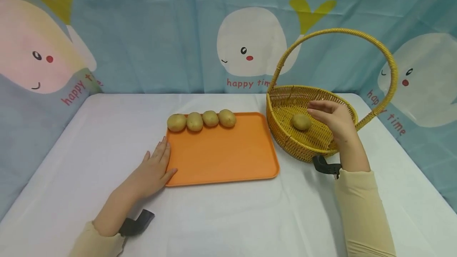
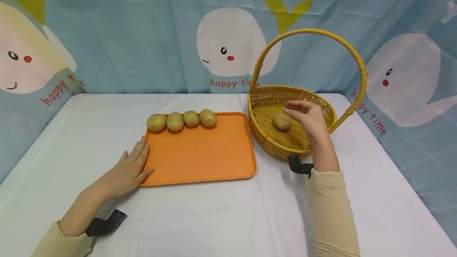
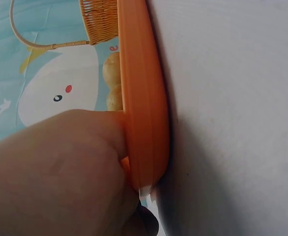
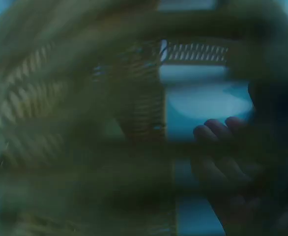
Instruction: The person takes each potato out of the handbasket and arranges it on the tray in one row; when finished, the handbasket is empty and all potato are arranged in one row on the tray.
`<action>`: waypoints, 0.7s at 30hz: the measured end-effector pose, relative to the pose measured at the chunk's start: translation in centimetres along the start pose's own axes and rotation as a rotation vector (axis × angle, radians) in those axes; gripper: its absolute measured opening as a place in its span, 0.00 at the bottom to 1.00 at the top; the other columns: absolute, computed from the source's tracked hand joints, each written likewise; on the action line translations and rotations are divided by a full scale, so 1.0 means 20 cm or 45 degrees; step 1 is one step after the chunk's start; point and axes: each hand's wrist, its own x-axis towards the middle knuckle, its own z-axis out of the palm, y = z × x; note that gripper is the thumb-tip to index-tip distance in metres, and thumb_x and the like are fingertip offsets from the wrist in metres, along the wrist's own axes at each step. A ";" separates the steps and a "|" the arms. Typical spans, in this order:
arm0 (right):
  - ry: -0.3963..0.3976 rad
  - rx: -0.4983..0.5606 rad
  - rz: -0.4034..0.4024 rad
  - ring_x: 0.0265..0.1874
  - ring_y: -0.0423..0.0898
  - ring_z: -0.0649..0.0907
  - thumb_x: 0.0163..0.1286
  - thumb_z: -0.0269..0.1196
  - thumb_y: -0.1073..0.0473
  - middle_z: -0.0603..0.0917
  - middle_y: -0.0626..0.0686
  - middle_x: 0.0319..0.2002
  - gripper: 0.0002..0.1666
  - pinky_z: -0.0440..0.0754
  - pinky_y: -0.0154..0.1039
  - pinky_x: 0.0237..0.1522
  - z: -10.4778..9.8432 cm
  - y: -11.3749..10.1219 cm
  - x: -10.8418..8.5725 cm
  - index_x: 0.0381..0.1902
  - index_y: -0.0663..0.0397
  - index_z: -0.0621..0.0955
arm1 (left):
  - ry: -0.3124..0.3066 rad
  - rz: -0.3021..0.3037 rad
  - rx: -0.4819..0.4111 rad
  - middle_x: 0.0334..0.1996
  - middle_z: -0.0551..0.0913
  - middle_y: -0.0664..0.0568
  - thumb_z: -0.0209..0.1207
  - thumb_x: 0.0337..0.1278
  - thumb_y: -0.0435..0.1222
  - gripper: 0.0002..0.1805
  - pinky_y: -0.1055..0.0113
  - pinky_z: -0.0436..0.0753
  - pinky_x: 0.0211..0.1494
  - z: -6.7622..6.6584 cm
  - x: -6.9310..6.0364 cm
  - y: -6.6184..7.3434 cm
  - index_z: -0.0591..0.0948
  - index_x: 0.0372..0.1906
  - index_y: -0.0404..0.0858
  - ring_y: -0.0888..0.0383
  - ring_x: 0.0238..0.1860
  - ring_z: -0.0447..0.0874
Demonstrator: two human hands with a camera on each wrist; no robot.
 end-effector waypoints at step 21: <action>-0.172 -0.277 0.229 0.65 0.57 0.66 0.70 0.58 0.56 0.65 0.66 0.66 0.34 0.64 0.49 0.64 -0.07 0.09 0.09 0.68 0.68 0.63 | 0.003 0.004 -0.008 0.71 0.41 0.28 0.52 0.66 0.44 0.41 0.33 0.48 0.64 0.00 0.01 -0.01 0.49 0.68 0.18 0.33 0.70 0.42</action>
